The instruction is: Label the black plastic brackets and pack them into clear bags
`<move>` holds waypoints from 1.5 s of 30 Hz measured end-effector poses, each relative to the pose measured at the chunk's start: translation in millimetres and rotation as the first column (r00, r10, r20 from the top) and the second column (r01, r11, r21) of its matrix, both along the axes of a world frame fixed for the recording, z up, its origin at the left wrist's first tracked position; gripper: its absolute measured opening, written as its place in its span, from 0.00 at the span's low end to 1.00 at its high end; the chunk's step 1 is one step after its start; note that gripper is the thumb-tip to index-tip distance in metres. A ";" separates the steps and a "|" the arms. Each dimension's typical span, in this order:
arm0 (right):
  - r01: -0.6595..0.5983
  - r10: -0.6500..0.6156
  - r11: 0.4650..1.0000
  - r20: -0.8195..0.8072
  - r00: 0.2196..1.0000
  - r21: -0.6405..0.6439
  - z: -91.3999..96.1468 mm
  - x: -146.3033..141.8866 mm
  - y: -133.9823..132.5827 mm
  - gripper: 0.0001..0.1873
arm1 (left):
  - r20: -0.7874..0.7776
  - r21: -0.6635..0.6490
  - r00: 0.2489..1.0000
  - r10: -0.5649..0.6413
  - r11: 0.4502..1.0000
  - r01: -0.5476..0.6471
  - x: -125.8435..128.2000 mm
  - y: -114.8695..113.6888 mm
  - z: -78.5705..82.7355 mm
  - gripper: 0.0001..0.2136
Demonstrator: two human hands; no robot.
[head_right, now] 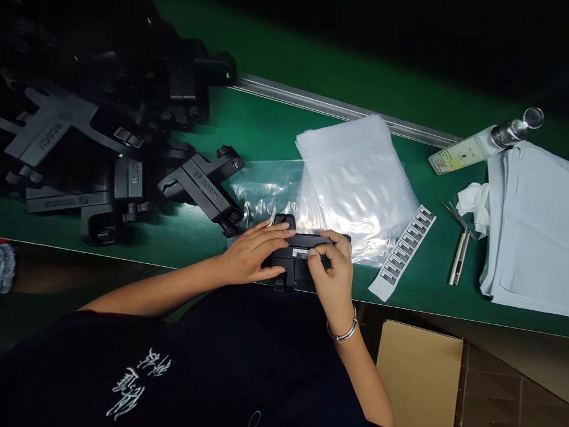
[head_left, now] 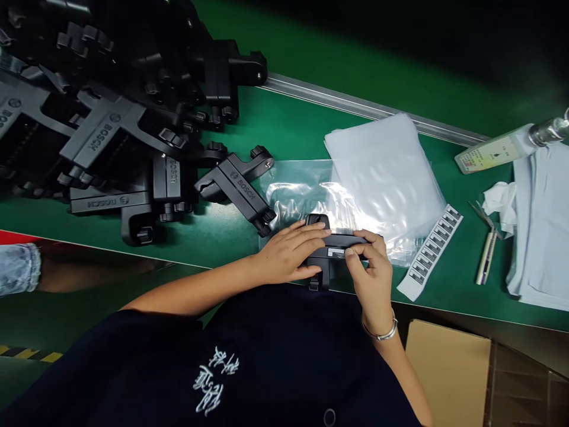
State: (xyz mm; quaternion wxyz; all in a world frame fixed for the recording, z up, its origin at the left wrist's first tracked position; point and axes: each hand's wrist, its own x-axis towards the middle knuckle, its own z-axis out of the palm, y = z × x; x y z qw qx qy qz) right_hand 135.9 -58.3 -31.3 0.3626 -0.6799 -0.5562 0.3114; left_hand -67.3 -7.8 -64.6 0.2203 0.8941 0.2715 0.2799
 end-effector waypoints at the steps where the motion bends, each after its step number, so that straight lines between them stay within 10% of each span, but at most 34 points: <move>1: 0.001 -0.001 1.000 0.004 1.000 0.002 0.1 0.0 0.1 0.08 | 0.000 0.001 1.000 0.000 1.000 0.000 -0.1 0.0 -0.1 0.16; 32: -0.028 0.030 0.998 -0.052 0.998 0.050 4.3 30.3 -2.6 0.08 | -0.152 0.122 0.988 -0.037 0.991 0.056 -5.1 3.2 9.8 0.15; 37: -0.345 0.347 0.938 0.141 0.927 -0.037 4.4 53.9 -0.2 0.26 | -0.285 0.178 0.953 -0.101 0.972 0.156 -6.6 13.1 19.6 0.17; 45: -0.401 0.380 0.916 0.327 0.865 -0.006 3.3 54.0 4.9 0.23 | -0.447 0.227 0.861 -0.243 0.900 0.372 16.6 33.1 45.5 0.29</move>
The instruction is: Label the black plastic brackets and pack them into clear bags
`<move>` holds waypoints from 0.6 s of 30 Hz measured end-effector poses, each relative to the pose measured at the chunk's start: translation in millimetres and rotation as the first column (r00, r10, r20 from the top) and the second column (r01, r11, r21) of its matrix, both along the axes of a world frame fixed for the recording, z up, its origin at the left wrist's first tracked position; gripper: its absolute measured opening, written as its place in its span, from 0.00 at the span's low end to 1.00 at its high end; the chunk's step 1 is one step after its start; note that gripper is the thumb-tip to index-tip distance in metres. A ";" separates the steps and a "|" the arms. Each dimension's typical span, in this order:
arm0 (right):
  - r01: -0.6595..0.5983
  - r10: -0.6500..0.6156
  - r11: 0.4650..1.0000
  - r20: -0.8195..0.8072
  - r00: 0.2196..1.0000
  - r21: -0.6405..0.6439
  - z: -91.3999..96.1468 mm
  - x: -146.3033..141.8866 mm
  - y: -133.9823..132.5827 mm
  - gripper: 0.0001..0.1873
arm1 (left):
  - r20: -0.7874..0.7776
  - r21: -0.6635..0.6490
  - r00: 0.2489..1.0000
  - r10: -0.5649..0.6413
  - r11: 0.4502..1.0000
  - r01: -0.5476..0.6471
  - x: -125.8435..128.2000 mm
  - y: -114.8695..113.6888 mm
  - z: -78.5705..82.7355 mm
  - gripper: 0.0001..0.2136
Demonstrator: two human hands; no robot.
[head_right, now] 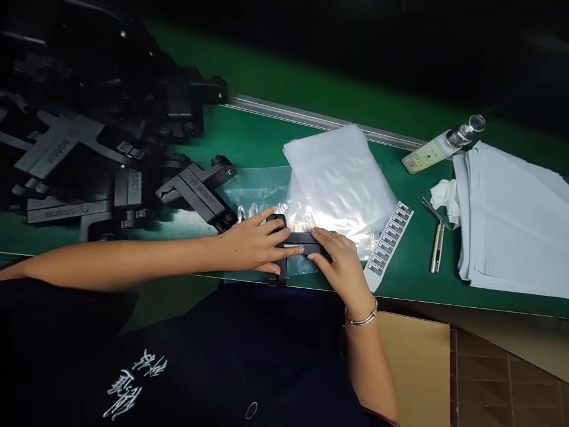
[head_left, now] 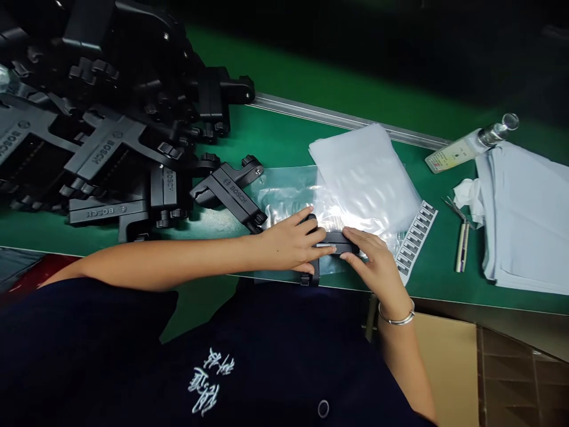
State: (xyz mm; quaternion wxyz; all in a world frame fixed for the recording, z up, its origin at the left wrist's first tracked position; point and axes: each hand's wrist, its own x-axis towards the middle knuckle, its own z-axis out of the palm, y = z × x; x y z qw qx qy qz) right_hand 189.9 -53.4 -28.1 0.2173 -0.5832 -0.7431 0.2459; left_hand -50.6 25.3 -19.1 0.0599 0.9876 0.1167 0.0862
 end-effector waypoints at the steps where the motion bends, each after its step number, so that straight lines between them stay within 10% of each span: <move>1: 0.003 -0.003 1.000 0.009 1.000 0.005 -0.1 0.4 -0.5 0.22 | -0.011 -0.005 1.000 -0.001 1.000 0.001 3.6 -0.8 1.5 0.30; 11: -0.089 0.084 0.996 0.155 0.984 0.030 4.6 0.4 2.5 0.26 | 0.174 -0.036 0.970 0.168 0.986 -0.164 -46.3 -29.2 -10.8 0.15; 18: -0.163 0.130 0.967 0.173 0.976 0.198 4.1 -1.0 -6.7 0.22 | 0.273 -0.361 0.725 0.632 0.766 -0.532 -59.7 -55.1 -15.7 0.09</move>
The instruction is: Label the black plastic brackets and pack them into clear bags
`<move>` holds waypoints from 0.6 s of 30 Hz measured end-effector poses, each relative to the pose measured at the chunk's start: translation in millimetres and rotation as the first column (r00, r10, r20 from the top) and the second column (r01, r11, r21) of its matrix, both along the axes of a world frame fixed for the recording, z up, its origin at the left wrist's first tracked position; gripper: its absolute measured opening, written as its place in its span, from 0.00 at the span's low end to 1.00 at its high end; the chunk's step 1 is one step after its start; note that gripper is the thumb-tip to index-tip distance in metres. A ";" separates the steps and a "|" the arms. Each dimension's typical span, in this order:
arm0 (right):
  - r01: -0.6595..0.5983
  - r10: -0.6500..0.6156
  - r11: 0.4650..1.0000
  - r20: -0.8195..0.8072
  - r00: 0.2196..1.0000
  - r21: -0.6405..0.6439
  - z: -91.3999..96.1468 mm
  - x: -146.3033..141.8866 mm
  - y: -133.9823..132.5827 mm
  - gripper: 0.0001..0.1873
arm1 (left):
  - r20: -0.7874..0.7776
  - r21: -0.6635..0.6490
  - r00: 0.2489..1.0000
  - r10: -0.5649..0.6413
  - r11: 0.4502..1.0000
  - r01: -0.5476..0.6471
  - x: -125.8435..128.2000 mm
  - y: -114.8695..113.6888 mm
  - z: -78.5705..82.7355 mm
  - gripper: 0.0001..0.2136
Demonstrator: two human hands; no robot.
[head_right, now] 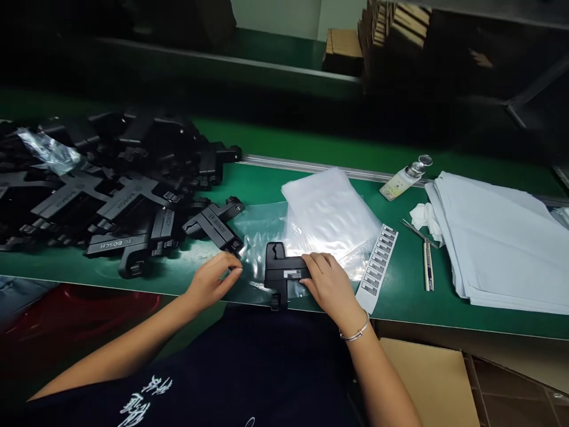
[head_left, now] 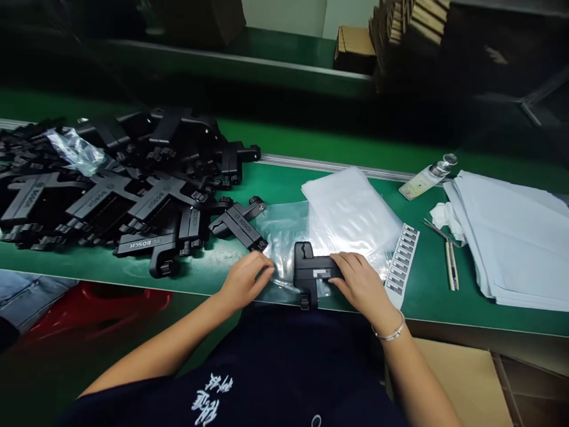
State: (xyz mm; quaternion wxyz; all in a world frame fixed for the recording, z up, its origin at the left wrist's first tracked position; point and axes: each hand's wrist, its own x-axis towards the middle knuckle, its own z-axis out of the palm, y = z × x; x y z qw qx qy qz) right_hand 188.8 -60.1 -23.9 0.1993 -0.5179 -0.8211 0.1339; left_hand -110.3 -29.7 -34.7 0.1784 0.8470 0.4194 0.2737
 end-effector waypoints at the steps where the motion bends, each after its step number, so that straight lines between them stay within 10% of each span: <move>1: 0.045 -0.043 0.998 -0.048 0.998 0.040 -2.4 5.4 -6.0 0.22 | -0.052 -0.037 0.998 -0.045 0.998 0.043 3.4 -4.0 -2.1 0.09; 7: 0.422 -0.348 0.898 -0.388 0.853 0.121 -25.2 32.9 -42.5 0.22 | -0.439 -0.117 0.861 -0.257 0.966 0.229 39.2 -16.3 -22.8 0.08; 12: 0.533 -0.436 0.844 -0.500 0.748 0.061 -31.4 40.2 -58.5 0.20 | -0.466 -0.149 0.835 -0.292 0.956 0.251 47.6 -7.9 -24.8 0.11; 18: 0.558 -0.426 0.830 -0.614 0.665 0.029 -32.9 48.7 -67.3 0.21 | 0.045 -0.101 0.984 0.175 0.980 -0.170 31.5 41.1 42.5 0.11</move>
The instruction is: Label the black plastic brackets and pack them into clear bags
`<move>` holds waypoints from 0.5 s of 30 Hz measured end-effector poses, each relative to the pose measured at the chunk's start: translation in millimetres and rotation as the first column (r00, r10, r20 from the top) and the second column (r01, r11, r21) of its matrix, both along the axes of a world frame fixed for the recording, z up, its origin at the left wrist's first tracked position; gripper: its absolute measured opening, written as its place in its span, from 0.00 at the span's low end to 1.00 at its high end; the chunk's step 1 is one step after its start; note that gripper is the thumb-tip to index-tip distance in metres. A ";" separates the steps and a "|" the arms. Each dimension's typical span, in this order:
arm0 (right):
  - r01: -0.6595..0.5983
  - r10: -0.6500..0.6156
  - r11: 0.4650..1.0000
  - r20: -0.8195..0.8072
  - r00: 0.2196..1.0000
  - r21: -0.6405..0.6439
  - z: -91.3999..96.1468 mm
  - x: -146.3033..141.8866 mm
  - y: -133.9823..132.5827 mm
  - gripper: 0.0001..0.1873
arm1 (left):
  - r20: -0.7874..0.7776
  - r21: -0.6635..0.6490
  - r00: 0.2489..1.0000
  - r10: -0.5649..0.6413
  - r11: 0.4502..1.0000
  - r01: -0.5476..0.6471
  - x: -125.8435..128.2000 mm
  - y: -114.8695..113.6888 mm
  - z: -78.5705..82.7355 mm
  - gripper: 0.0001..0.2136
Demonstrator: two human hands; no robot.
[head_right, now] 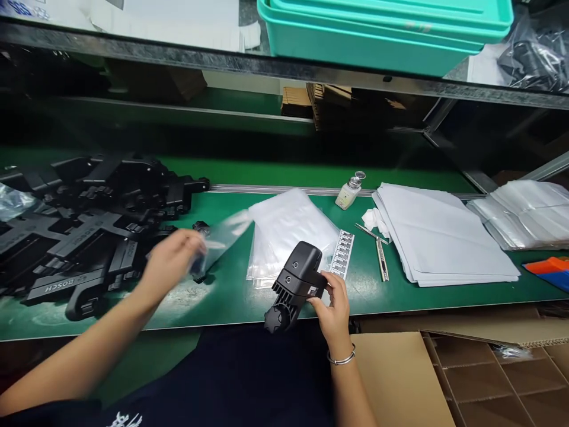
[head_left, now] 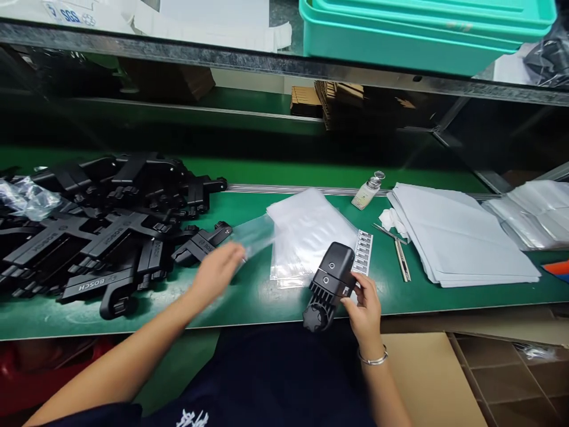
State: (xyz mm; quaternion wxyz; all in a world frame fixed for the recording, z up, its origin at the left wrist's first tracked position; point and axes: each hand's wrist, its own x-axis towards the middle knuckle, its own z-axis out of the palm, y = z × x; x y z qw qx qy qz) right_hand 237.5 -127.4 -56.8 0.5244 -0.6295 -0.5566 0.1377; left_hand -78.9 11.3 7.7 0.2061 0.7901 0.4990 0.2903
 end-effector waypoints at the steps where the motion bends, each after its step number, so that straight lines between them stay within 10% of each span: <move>1: -0.002 0.002 1.000 -0.037 0.999 0.016 0.0 0.5 -0.4 0.21 | 0.123 0.066 0.986 0.111 0.991 -0.120 -1.2 8.9 14.8 0.10; 3: -0.002 0.006 0.999 -0.115 0.993 0.033 0.5 1.0 -0.9 0.21 | 0.268 0.207 0.946 0.185 0.948 -0.244 0.7 21.1 36.2 0.10; 5: 0.009 -0.003 0.999 -0.170 0.985 0.031 1.4 1.8 -1.6 0.21 | 0.176 0.306 0.983 0.044 0.947 -0.097 9.0 22.3 38.3 0.11; 9: 0.038 -0.032 0.999 -0.210 0.977 0.025 3.8 5.6 -5.8 0.22 | -0.304 0.019 0.809 -0.503 0.846 0.533 31.2 -9.4 -15.5 0.14; 12: 0.055 -0.057 0.998 -0.197 0.979 -0.013 7.3 8.2 -10.3 0.22 | -0.433 -0.167 0.606 -0.667 0.720 0.674 37.8 -41.2 -65.2 0.24; 15: 0.090 -0.101 0.994 -0.174 0.980 -0.068 12.7 7.3 -12.7 0.22 | -0.503 -0.206 0.572 -0.648 0.733 0.648 41.1 -48.9 -86.6 0.36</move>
